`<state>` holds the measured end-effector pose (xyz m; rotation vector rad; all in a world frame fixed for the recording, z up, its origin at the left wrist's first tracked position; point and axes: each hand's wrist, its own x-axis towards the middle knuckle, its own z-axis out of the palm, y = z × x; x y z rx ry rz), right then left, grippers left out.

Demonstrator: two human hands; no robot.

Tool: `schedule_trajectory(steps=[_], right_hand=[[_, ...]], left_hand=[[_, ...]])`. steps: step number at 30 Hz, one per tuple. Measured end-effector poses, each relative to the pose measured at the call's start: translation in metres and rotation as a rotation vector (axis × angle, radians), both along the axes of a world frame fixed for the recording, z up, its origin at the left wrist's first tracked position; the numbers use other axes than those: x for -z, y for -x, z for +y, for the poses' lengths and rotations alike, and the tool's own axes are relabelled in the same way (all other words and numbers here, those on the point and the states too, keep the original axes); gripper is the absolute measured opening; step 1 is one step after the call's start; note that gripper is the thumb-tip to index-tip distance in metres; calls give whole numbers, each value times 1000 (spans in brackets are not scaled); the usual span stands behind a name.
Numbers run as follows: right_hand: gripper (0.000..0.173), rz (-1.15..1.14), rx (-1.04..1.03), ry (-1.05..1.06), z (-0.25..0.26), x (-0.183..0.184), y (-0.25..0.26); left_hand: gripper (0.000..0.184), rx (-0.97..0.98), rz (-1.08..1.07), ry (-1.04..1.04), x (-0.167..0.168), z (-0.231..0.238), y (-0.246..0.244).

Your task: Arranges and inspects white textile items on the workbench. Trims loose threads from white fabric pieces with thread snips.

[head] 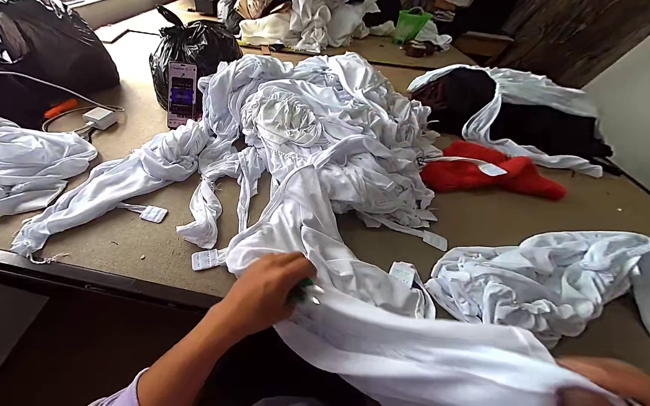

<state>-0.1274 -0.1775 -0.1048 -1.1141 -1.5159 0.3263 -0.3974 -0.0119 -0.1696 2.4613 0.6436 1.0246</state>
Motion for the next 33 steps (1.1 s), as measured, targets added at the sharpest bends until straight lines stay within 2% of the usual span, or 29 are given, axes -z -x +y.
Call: schedule_trajectory(steps=[3,5,7,9,12,13,15,17,22,24,26,29,33], right_hand=[[16,-42,155,105,31,33,7],[31,48,129,196,45,54,20],[38,110,94,233,48,63,33],[34,127,76,205,47,62,41],[28,76,71,133,43,57,49],[28,59,56,110,42,54,51],[29,24,32,62,41,49,55],[29,-8,41,16,39,46,61],[35,-62,26,-49,40,46,75],[44,43,-110,4,46,46,80],[52,105,-236,73,50,47,86],[42,140,-240,75,52,48,94],[26,150,-309,158,48,40,89]], left_hand=[[19,-315,-70,-123,-18,32,15],[20,-462,27,-128,-29,39,19],[27,-494,40,-105,-37,27,17],[28,-433,-77,-135,-42,4,12],[25,-70,-228,-32,-44,-28,-2],[31,55,-217,27,-44,-35,-7],[43,167,-177,61,-41,-42,-17],[43,176,-172,34,-38,-45,-22],[15,149,-260,28,-37,-50,-17],[13,197,-334,117,-35,-50,-12],[12,301,-451,306,-33,-50,-8],[8,332,-633,522,-29,-48,1],[4,254,-726,605,-25,-42,9]])
